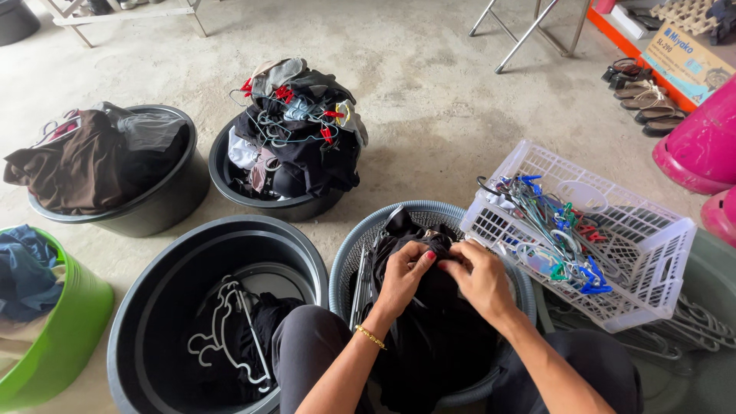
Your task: The person sorts through clothes in a laundry basket, picking up a black garment and placing it onto a hanger.
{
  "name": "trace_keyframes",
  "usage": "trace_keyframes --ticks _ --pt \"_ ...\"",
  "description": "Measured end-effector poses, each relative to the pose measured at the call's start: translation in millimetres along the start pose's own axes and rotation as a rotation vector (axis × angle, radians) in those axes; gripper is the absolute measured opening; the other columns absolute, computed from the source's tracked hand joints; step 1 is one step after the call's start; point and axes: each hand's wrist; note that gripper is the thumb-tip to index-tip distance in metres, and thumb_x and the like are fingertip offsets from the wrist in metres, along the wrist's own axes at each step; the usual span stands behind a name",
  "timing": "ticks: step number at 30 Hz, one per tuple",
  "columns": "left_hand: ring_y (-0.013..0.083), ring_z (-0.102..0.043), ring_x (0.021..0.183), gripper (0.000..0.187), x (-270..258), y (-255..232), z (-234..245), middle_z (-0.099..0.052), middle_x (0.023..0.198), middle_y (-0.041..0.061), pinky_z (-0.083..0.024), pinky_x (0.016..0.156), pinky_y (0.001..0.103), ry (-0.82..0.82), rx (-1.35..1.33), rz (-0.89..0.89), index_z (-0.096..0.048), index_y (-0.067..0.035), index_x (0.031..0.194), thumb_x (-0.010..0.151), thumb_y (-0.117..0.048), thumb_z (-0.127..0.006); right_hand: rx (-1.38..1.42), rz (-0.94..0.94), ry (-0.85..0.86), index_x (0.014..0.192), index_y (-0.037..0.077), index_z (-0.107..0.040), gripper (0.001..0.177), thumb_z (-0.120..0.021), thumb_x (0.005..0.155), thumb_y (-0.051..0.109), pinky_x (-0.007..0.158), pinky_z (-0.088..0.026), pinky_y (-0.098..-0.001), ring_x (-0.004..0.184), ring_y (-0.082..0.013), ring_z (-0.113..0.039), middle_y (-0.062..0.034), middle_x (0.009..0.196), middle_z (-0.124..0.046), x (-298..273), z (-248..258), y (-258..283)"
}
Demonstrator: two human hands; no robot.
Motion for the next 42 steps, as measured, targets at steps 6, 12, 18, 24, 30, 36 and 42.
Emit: trace_keyframes --ticks 6,12,18,24,30,36,42 --pt "0.0108 -0.052 0.076 0.018 1 -27 -8 -0.057 0.080 0.002 -0.048 0.072 0.029 0.074 0.298 -0.022 -0.064 -0.003 0.099 0.104 -0.020 -0.066 0.947 -0.463 0.061 0.100 0.006 -0.071 0.012 -0.072 0.091 0.014 0.070 -0.052 -0.0250 0.078 -0.0084 -0.064 0.0008 0.089 -0.072 17 14 -39" --pt "0.0272 -0.059 0.090 0.021 -18 -59 -22 -0.059 0.096 0.009 -0.050 0.078 0.037 -0.257 0.627 -0.585 -0.062 -0.007 0.099 0.087 -0.014 -0.077 0.786 -0.324 0.041 0.101 0.005 -0.071 0.008 -0.072 0.094 0.009 0.067 -0.047 -0.0234 0.078 -0.0057 -0.059 0.0014 0.088 -0.068 11 6 -48" --pt "0.0244 -0.063 0.086 0.030 -15 -42 -15 -0.063 0.096 0.009 -0.051 0.075 0.032 0.019 0.610 -0.292 -0.061 0.000 0.102 0.082 -0.014 -0.079 0.937 -0.257 0.172 0.106 0.006 -0.068 0.019 -0.073 0.088 0.006 0.078 -0.047 -0.0184 0.084 -0.0035 -0.061 0.0023 0.092 -0.069 11 17 -40" --pt "0.0023 -0.057 0.084 0.017 5 1 -14 -0.065 0.094 -0.005 -0.048 0.076 0.019 0.083 -0.441 0.222 -0.066 -0.003 0.103 0.103 -0.020 -0.066 0.441 -0.202 -0.069 0.107 0.003 -0.068 0.014 -0.074 0.097 0.010 0.066 -0.039 -0.0237 0.073 -0.0071 -0.050 -0.0022 0.089 -0.067 21 15 -33" --pt "-0.0001 -0.058 0.083 0.012 9 11 -21 -0.065 0.091 -0.008 -0.047 0.075 0.017 -0.070 -0.335 0.099 -0.065 -0.006 0.104 0.098 -0.017 -0.068 -0.052 0.089 -0.190 0.099 0.001 -0.065 0.028 -0.082 0.082 0.015 0.066 -0.052 -0.0290 0.072 -0.0130 -0.061 -0.0072 0.086 -0.064 4 8 -13" --pt "-0.0006 -0.051 0.080 0.011 1 6 -18 -0.059 0.089 -0.009 -0.042 0.073 0.017 0.093 -0.389 0.053 -0.066 -0.004 0.108 0.105 -0.015 -0.066 0.176 -0.174 0.042 0.093 -0.001 -0.070 0.011 -0.078 0.087 0.005 0.068 -0.055 -0.0307 0.074 -0.0130 -0.067 -0.0069 0.083 -0.071 7 12 -39" --pt "-0.0015 -0.053 0.085 0.010 2 6 -17 -0.060 0.091 -0.011 -0.044 0.077 0.016 0.191 -0.422 0.118 -0.065 -0.008 0.110 0.100 -0.010 -0.065 0.591 -0.239 0.103 0.107 0.000 -0.068 0.023 -0.071 0.084 -0.003 0.081 -0.055 -0.0270 0.090 -0.0106 -0.067 -0.0051 0.098 -0.072 14 20 -61"
Point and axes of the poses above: each hand's wrist, its own x-axis towards the middle knuckle, its own z-axis out of the back of the hand, y = z × x
